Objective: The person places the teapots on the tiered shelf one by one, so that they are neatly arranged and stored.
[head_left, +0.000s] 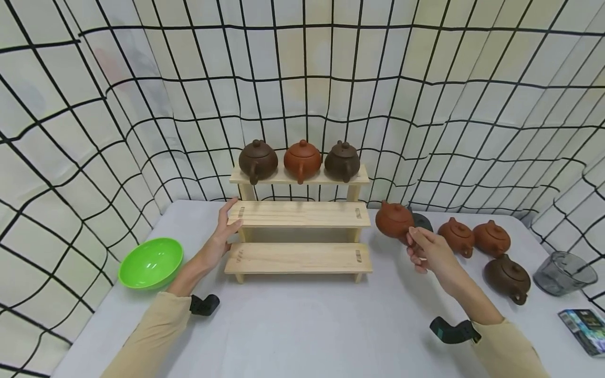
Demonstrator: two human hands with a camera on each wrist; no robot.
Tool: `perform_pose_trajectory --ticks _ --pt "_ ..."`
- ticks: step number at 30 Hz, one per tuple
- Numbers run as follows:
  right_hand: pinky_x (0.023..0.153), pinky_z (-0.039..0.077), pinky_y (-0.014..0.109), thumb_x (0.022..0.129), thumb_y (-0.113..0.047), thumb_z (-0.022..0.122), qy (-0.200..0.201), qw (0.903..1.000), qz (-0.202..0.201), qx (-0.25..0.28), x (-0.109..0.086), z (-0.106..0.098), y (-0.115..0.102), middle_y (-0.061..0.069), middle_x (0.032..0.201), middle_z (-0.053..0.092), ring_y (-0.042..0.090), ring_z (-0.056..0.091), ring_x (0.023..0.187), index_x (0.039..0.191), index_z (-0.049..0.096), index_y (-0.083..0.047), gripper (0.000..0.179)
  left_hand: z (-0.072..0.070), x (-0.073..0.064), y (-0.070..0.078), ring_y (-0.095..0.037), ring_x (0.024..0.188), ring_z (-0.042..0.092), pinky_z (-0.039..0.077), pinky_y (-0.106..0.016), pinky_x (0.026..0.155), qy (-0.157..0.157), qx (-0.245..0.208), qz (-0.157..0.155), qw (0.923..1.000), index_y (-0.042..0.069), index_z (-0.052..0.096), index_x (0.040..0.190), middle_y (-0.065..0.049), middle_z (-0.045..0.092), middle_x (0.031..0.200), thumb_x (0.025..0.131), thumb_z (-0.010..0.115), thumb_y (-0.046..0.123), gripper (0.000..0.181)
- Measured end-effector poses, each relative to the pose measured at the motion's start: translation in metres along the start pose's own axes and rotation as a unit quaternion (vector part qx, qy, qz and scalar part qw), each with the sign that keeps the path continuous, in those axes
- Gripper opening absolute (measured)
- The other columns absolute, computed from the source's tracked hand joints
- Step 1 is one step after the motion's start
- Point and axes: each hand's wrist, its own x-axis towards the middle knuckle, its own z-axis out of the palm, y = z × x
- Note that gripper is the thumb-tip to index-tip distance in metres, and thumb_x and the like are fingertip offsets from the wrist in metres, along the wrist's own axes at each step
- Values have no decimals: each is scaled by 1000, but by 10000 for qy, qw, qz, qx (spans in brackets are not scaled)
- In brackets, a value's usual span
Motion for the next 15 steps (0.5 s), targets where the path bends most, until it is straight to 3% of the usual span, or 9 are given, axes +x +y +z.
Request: perform_pose_trajectory --ticks 7,15 --pt "47 38 25 114 -37 44 -90 9987 -482 -166 -26 3 -30 4 79 51 11 42 59 102 50 -3 37 -2 -1 -2 -55 154 -4 9 -91 102 -28 10 33 10000 23 -10 167 -16 -19 171 109 31 36 72" --pt "45 36 23 113 -32 47 -649 9948 -771 -147 -40 37 -59 8 78 52 12 42 58 97 52 -3 33 -2 -1 -1 -56 152 5 11 -89 105 -48 -13 -55 10000 26 -9 167 -16 -17 172 109 29 37 70"
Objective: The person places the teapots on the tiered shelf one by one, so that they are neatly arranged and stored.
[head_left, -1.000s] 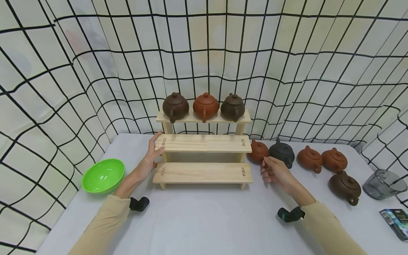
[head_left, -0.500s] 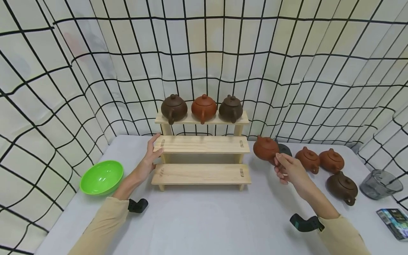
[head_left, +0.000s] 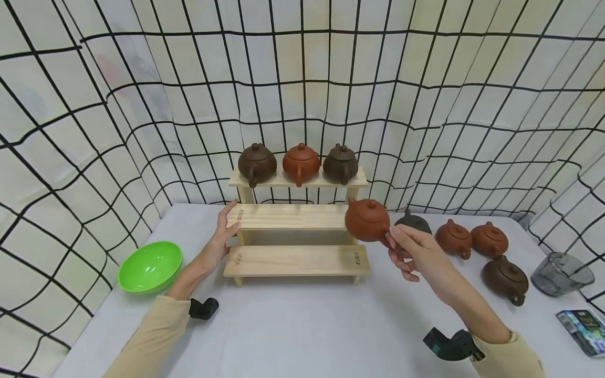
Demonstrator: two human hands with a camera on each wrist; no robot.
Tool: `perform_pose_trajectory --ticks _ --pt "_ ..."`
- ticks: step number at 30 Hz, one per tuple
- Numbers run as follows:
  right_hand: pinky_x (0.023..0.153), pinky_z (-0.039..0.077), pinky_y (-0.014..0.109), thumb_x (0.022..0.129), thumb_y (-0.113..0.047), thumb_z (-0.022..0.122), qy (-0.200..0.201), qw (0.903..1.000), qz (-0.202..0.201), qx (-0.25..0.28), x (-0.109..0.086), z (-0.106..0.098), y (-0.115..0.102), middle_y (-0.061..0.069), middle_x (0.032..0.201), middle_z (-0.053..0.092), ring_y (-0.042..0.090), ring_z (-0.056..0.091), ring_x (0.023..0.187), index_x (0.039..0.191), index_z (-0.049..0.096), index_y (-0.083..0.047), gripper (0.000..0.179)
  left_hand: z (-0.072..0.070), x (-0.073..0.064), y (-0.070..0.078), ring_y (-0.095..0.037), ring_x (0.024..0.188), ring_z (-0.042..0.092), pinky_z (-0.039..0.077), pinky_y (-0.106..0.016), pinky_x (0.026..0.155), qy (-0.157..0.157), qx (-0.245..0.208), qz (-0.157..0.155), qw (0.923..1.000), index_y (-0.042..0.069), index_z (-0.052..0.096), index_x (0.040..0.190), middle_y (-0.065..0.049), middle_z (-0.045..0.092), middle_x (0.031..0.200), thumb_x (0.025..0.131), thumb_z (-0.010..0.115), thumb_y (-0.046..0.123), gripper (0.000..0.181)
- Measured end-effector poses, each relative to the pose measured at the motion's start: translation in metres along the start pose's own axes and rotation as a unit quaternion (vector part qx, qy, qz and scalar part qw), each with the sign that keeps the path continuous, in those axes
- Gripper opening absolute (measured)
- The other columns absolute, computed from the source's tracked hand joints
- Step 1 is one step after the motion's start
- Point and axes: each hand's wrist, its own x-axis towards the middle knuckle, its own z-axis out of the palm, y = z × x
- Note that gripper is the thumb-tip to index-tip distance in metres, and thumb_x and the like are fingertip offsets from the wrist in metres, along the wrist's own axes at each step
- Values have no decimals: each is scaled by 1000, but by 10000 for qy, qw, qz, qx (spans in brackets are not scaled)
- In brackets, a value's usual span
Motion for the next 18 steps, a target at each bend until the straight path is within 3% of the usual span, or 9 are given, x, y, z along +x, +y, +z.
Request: perform_pose_trajectory --ticks 9,18 --pt "47 35 22 113 -30 47 -746 9966 72 330 26 63 -10 6 77 53 13 44 61 94 53 -5 33 2 -1 -2 -57 152 3 11 -89 105 -27 -25 -8 10000 26 -10 167 -17 -19 171 109 29 37 70" --pt "47 35 22 114 -25 45 -993 9916 -49 833 61 117 -18 5 75 57 13 43 57 95 55 -1 32 1 -2 0 -58 153 -2 8 -90 103 -7 -23 61 10000 25 -8 167 -15 -20 171 109 28 36 69"
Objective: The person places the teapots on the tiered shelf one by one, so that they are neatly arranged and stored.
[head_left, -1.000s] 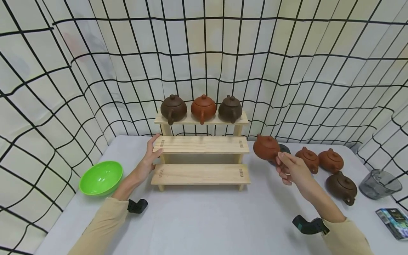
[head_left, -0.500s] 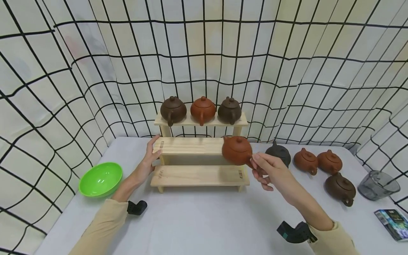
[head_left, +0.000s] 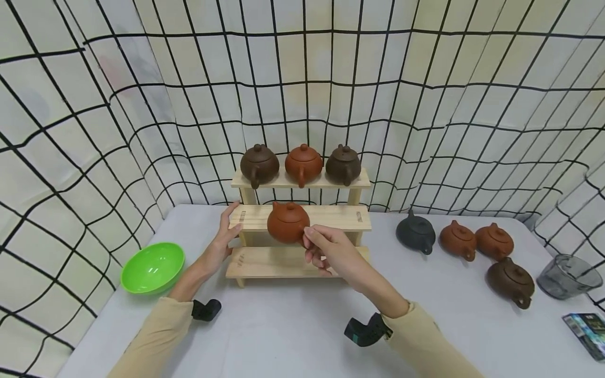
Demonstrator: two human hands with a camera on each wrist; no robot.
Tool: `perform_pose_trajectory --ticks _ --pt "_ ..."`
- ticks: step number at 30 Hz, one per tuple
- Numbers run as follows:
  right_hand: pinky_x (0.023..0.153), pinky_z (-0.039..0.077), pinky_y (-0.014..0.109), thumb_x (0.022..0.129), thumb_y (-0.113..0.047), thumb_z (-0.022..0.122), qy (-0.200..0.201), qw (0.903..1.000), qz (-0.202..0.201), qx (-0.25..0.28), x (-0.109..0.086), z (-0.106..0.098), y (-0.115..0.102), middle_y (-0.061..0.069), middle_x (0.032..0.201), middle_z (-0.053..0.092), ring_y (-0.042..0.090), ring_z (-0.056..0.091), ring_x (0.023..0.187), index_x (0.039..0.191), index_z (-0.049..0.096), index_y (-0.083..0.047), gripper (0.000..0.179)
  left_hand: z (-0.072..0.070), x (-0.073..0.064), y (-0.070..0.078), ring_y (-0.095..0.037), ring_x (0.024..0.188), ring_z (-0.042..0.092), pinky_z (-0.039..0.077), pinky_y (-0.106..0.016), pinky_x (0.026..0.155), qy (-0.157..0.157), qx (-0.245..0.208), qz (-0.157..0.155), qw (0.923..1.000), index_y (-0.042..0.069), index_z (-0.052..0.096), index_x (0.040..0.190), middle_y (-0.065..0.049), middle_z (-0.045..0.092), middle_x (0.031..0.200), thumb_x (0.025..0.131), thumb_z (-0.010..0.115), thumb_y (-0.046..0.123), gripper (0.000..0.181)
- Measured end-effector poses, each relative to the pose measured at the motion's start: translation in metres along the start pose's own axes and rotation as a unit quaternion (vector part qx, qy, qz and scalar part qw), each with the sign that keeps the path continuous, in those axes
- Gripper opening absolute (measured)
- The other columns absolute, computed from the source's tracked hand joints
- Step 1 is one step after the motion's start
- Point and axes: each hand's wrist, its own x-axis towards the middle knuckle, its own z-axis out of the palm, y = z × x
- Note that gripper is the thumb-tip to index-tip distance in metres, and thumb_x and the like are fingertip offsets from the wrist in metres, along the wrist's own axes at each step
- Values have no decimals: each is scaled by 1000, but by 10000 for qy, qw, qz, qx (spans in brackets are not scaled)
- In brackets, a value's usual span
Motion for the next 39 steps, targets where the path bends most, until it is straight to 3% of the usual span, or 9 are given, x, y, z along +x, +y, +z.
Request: perform_pose_trajectory --ticks 12,23,31,39 --pt "47 35 23 114 -20 45 305 9994 -85 104 32 26 1 5 73 60 11 45 54 94 57 -2 29 1 2 -1 -55 153 -1 9 -90 103 19 -63 9 10000 25 -6 167 -15 -18 172 110 29 35 68" --pt "46 35 24 114 -19 45 259 9993 -274 -43 45 38 1 5 72 60 11 43 54 92 57 -2 30 0 2 -1 -55 153 6 12 -89 105 52 -64 -36 10000 25 -6 167 -14 -15 172 109 29 37 69" --pt "45 34 23 114 -19 45 277 9992 -284 -34 49 46 7 8 75 60 11 42 54 94 57 -2 29 0 1 0 -55 153 3 11 -89 104 69 8 -40 10000 24 -5 167 -12 -17 172 109 30 38 69" --pt "46 34 23 114 -23 46 215 9982 -374 -412 50 53 7 9 78 62 13 42 54 98 59 -1 30 0 2 -1 -54 153 5 11 -88 105 64 -85 -118 9999 24 -6 167 -13 -15 172 108 30 38 70"
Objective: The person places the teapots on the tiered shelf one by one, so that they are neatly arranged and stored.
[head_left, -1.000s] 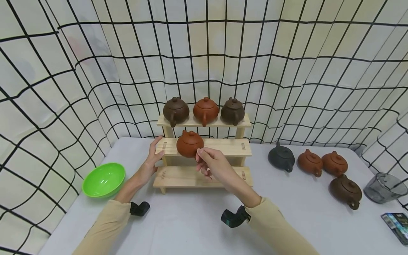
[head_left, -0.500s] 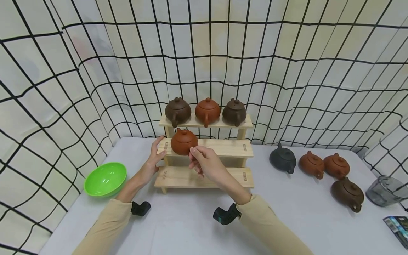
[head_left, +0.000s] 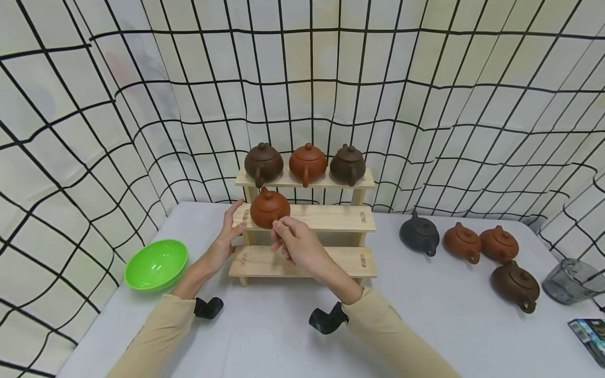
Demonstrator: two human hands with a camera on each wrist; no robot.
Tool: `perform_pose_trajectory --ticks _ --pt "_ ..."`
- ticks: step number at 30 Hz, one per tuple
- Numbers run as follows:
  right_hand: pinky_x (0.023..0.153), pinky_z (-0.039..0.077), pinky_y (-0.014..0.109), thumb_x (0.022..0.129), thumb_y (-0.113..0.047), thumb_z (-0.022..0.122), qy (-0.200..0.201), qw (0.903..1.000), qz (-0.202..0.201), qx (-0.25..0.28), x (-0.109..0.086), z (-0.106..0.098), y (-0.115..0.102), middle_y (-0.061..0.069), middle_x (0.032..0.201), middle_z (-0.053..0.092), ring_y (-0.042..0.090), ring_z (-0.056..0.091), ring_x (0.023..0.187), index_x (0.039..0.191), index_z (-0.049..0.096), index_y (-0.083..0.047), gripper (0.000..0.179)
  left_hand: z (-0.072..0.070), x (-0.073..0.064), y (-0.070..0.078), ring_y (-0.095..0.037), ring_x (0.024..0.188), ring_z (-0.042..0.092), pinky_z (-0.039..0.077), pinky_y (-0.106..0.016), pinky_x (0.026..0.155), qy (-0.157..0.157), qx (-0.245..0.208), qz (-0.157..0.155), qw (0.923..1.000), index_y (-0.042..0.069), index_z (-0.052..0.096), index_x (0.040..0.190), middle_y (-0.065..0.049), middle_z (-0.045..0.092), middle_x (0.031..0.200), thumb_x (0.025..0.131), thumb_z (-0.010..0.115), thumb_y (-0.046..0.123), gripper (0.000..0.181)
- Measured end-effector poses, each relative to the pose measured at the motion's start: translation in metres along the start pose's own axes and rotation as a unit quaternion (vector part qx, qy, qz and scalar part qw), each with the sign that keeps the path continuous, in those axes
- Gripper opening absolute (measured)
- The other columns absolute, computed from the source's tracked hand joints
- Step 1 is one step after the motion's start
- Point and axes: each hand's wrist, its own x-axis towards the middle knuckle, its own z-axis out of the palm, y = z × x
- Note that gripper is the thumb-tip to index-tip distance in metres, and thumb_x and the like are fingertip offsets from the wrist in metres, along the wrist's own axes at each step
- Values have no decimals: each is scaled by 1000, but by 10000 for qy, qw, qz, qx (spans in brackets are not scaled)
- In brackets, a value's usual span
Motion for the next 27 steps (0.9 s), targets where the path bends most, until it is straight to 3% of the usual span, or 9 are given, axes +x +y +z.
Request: perform_pose_trajectory --ticks 7,15,27 --pt "48 34 23 113 -23 48 -35 9996 -159 -251 0 7 -1 18 83 67 14 43 55 102 61 1 29 -1 -1 1 -56 153 -1 7 -91 103 41 135 -8 9999 25 -5 167 -12 -18 172 108 30 39 71" --pt "50 34 22 113 -21 48 -213 9996 -121 -172 0 14 -2 29 94 71 11 42 55 107 63 1 27 0 -3 1 -56 153 2 8 -90 104 48 164 6 9999 24 -5 167 -13 -16 172 108 29 39 70" --pt "50 34 22 113 -22 48 -282 9995 -21 -166 3 18 -5 24 90 71 11 42 56 108 63 3 29 1 -3 2 -59 152 1 9 -90 104 28 235 23 9997 25 -6 167 -13 -18 172 108 28 41 70"
